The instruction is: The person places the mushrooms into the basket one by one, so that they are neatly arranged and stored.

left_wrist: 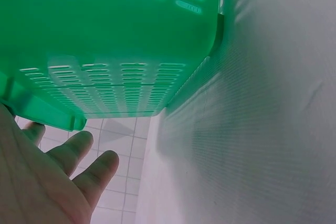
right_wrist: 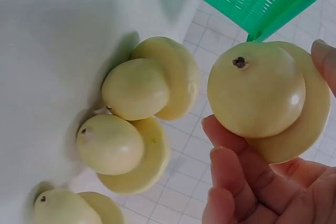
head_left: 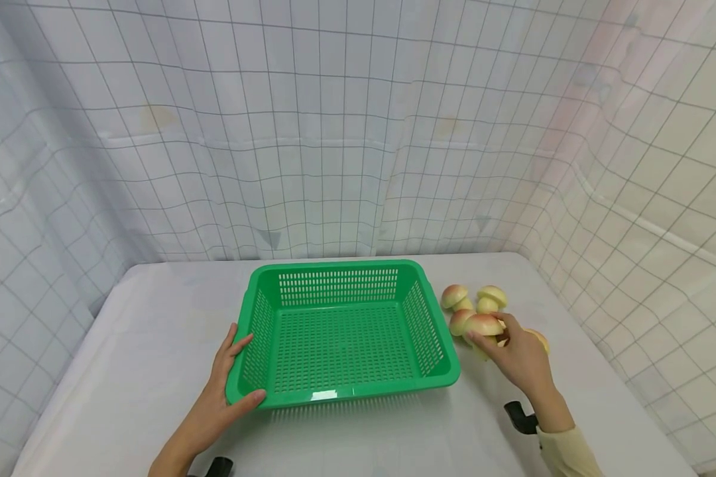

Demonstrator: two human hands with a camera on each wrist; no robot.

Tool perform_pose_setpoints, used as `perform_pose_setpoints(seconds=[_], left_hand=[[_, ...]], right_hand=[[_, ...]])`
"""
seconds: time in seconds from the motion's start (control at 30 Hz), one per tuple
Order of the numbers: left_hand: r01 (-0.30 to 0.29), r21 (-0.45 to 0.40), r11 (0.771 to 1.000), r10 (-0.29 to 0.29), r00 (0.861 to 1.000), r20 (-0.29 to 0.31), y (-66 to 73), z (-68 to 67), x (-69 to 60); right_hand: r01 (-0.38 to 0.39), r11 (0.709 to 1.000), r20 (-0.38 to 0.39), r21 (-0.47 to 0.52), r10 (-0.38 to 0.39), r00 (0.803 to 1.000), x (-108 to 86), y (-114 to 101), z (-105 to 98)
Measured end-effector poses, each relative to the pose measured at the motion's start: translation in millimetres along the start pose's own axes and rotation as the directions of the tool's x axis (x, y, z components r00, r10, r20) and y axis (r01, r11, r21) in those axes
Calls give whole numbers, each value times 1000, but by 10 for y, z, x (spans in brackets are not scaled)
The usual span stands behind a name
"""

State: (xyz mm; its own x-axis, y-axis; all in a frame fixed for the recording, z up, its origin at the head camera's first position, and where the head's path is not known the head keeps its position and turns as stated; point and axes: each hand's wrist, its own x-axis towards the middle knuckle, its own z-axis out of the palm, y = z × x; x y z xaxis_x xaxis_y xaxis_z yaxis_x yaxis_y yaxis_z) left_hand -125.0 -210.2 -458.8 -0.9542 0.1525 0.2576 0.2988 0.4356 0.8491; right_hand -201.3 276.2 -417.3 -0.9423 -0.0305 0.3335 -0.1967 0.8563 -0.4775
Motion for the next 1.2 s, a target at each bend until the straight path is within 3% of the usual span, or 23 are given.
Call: perform_pose_setpoints(seconds=[0.47,0.87,1.2], left_hand=[[11,-6,1000,-11,1000,-12,-10,17,5],[-9,-17,1000,9,1000,-18,-37,15,-7],[-8,-23,1000,7,1000,-8,-18,4,-11]], right_hand=[[-34,999,-13,17,34,999,129,-143,-42],[-14,995,0,98,14,1000,291,-331,-26],[13,986,88,166,-28,996,453,-554,-7]])
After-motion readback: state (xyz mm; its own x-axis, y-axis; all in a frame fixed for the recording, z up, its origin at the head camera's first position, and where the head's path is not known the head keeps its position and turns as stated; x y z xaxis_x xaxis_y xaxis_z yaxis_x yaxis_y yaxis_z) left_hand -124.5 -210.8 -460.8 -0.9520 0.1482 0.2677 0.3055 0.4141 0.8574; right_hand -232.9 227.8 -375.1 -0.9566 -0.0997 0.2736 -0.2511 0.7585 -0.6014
